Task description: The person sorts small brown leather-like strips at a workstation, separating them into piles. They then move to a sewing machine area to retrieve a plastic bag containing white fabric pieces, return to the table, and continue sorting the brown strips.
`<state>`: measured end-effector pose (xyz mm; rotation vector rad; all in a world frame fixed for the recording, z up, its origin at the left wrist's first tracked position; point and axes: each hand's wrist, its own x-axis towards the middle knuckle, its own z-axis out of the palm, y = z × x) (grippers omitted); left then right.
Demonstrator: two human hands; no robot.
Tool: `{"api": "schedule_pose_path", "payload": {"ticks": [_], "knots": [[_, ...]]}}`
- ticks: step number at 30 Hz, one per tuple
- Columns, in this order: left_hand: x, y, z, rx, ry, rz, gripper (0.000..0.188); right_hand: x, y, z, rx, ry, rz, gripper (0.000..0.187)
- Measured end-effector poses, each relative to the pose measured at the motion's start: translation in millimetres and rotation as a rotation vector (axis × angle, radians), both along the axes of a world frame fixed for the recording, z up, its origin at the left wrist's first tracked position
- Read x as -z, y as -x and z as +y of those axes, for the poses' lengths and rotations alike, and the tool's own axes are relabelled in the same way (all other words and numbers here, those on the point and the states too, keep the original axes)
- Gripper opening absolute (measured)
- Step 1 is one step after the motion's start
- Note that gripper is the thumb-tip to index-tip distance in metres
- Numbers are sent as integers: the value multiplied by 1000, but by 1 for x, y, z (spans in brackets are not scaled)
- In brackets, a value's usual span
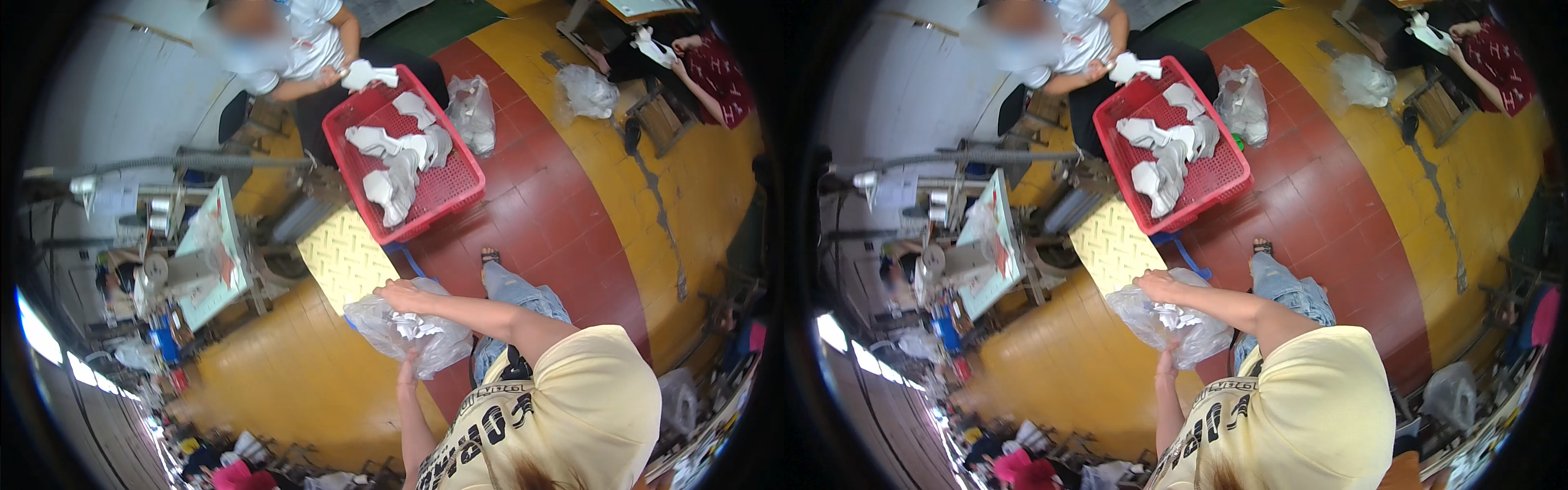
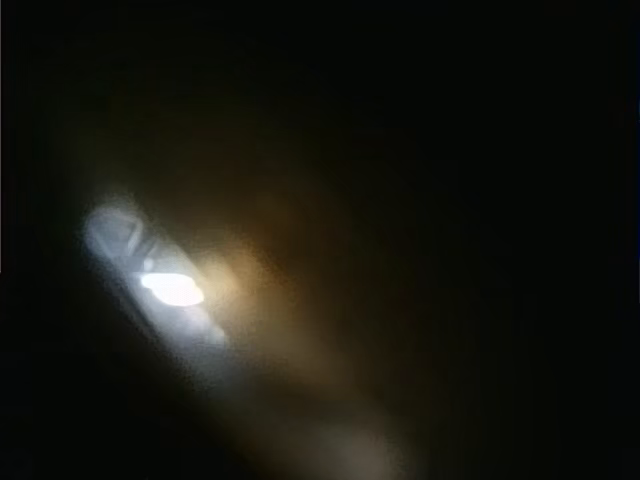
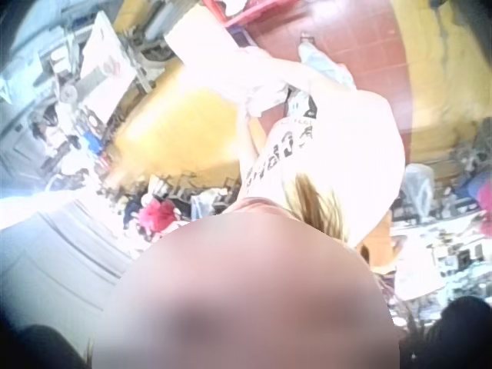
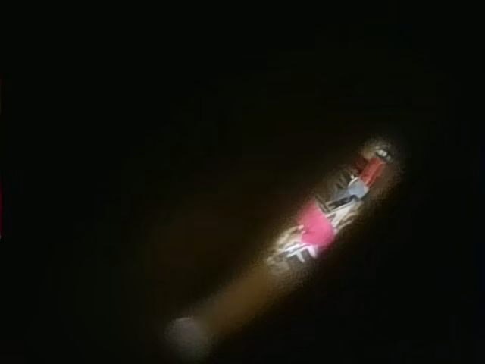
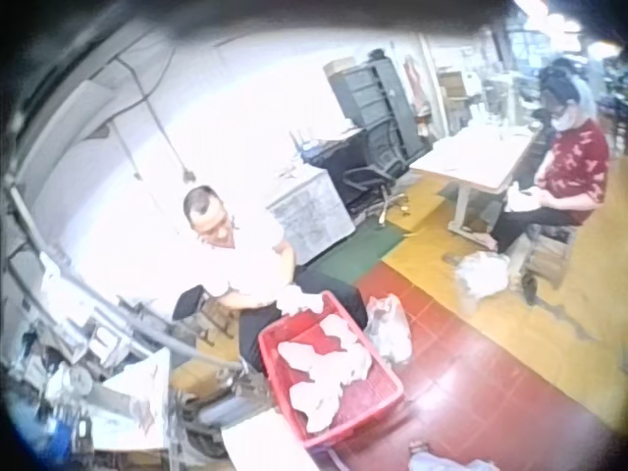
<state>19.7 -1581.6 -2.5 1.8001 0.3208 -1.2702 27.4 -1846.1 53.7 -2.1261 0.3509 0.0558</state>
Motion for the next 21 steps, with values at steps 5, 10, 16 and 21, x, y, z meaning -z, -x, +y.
{"api": "schedule_pose_path", "payload": {"ticks": [5,10,16,21], "knots": [[-5,109,75,-448,217,-39,47,-4,55,72,-146,-27,36,35],[-27,237,136,-677,221,-70,52,-5,123,136,-427,-46,93,38],[-27,308,166,-920,223,-2,46,-15,149,170,-561,-43,144,34],[-28,317,148,-997,201,-47,51,-31,142,162,-652,-25,201,35]]}}
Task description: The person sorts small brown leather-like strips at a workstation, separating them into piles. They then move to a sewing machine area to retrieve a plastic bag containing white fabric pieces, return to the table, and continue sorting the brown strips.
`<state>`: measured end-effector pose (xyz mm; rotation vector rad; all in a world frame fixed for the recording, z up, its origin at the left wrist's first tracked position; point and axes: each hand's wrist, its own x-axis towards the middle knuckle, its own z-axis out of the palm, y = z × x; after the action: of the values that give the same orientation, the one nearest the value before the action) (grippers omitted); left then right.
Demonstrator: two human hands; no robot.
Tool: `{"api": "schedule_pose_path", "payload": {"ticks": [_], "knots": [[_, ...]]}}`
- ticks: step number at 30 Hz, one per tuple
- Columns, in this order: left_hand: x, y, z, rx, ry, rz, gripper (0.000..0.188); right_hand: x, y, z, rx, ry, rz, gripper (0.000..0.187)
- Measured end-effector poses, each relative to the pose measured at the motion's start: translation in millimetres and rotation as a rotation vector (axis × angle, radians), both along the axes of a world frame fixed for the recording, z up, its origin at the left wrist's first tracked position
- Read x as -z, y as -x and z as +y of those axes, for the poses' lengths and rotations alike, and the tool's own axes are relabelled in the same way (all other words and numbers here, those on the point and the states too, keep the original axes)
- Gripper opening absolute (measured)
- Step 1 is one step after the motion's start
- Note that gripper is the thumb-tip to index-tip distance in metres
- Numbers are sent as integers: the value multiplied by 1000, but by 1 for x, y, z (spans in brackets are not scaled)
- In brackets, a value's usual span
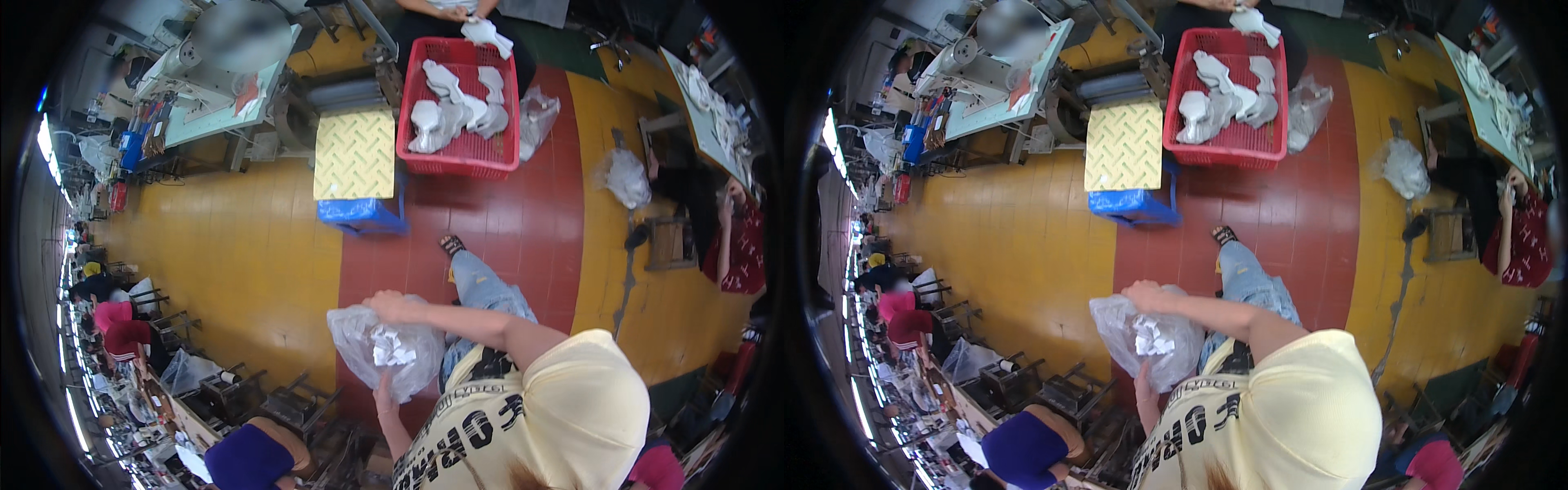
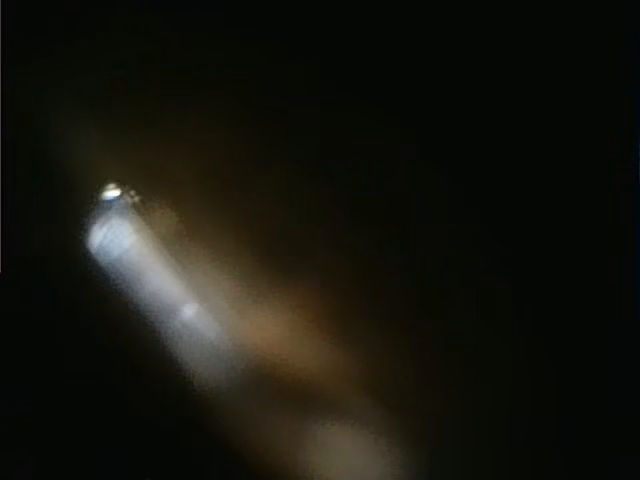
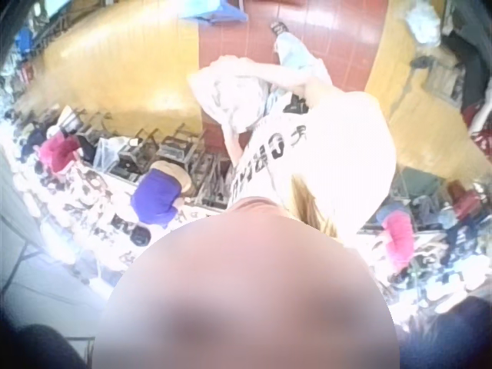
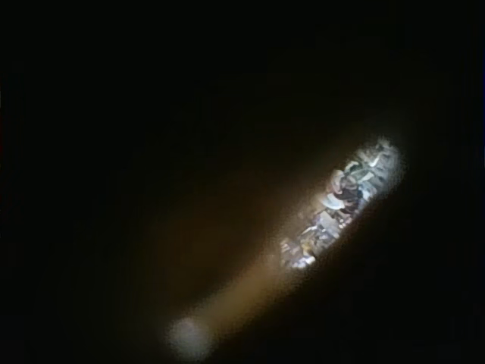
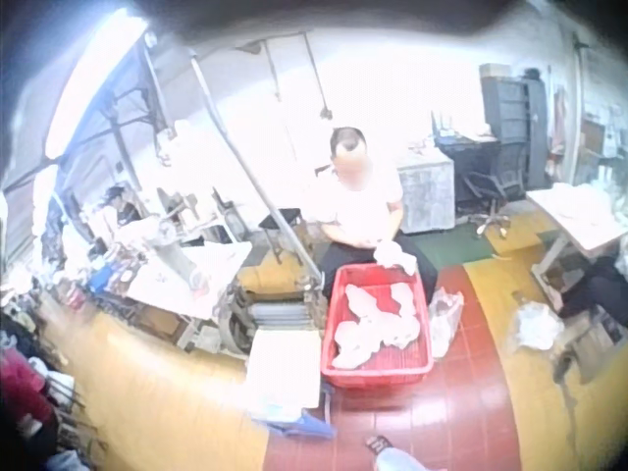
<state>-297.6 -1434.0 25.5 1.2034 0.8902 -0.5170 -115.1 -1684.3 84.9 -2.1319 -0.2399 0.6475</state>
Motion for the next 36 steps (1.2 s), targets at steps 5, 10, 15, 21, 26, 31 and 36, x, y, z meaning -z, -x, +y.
{"api": "schedule_pose_path", "payload": {"ticks": [5,10,15,21,26,31,36], "knots": [[-12,-29,-31,30,-60,55,56,9,-17,-23,4,-48,40,35],[-21,-92,-79,99,-100,95,58,29,-71,-73,26,-58,80,39],[-28,-167,-140,142,-163,42,63,22,-131,-139,38,-58,96,45],[-31,-232,-188,249,-295,54,63,16,-172,-180,85,-62,97,38],[-26,-238,-197,174,-239,58,63,21,-186,-185,65,-53,53,34],[-25,-224,-193,119,-169,55,67,17,-195,-179,-10,-66,82,32],[-30,-244,-193,123,-76,44,83,20,-190,-167,-89,-89,64,35]]}}
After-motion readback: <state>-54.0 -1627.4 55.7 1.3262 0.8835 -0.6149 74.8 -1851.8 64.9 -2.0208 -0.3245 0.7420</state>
